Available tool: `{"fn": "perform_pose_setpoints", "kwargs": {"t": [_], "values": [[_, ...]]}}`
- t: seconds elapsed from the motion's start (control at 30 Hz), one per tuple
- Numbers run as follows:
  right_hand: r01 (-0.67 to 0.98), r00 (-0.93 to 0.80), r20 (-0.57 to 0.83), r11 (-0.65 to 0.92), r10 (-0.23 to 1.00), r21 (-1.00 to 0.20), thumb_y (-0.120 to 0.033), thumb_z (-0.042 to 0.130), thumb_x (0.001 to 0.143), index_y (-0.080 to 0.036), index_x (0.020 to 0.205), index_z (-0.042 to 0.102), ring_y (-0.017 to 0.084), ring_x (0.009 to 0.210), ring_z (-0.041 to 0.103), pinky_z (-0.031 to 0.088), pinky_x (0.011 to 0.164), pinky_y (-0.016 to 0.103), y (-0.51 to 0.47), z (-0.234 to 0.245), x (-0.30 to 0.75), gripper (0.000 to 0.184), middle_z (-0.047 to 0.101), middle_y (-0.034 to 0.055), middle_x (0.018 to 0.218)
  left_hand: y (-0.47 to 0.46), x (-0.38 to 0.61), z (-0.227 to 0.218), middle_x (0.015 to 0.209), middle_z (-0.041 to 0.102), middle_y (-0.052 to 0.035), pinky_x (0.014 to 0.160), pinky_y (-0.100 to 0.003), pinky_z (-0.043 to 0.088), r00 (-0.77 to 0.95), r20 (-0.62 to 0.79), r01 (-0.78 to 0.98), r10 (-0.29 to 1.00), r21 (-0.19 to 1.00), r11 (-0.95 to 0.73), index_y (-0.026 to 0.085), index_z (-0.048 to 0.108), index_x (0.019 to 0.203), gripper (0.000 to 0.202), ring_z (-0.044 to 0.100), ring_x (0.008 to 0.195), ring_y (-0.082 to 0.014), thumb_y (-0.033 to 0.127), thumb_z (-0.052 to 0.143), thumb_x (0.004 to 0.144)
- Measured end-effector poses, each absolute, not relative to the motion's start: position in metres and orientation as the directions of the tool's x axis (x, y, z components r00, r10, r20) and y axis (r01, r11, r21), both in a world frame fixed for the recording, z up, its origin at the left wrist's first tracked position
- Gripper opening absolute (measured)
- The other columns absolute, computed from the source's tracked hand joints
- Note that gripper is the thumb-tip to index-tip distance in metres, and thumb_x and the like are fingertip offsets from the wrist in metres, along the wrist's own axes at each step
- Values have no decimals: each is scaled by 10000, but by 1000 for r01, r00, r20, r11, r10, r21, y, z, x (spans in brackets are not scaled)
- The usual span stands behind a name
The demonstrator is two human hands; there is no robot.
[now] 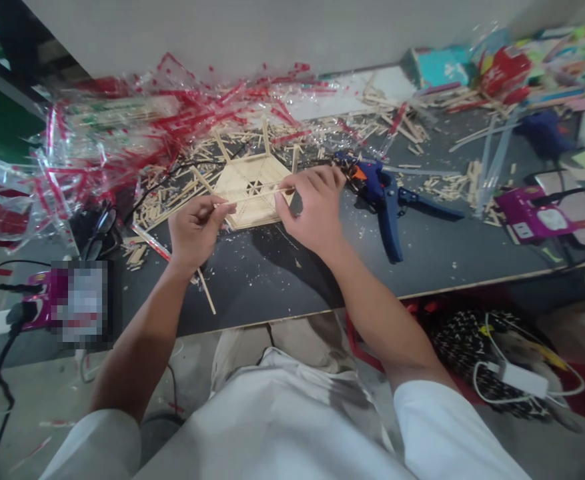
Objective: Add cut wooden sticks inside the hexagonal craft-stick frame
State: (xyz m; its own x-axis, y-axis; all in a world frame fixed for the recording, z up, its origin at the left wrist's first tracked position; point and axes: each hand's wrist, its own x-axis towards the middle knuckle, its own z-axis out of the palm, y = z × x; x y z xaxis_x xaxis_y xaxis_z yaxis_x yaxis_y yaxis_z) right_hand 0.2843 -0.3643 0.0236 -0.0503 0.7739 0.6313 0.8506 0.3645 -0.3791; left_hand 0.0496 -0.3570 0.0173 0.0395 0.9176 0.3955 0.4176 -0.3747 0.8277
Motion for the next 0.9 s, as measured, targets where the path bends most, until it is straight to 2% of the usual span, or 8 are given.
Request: {"fn": "perform_pose_setpoints", "kwargs": {"t": [0.2,0.4,0.9], "values": [[853,-45,635,361,771,-377,-317,560,967,-275,1014,624,307,1066,607,428,1051,579,-366,26,282,90,699,66,936,-357,50,21,774,769,-23,614,-230,570,46,386,415,921,832,-369,211,719,953,219,707,678,-115,427,708,921],[846,-56,618,366,784,-387,-326,545,979,-289,1065,637,338,1087,613,422,1042,615,-367,30,281,132,701,80,917,-356,49,18,753,762,-19,615,-234,573,34,384,402,923,840,-364,209,730,956,234,711,689,-121,440,722,915],[822,-27,617,369,787,-434,-296,592,920,-271,946,549,303,1008,586,386,1030,557,-366,28,281,57,671,56,877,-357,49,20,735,752,-17,601,-222,561,45,372,391,927,847,-359,197,735,952,241,720,691,-125,435,724,914]]}}
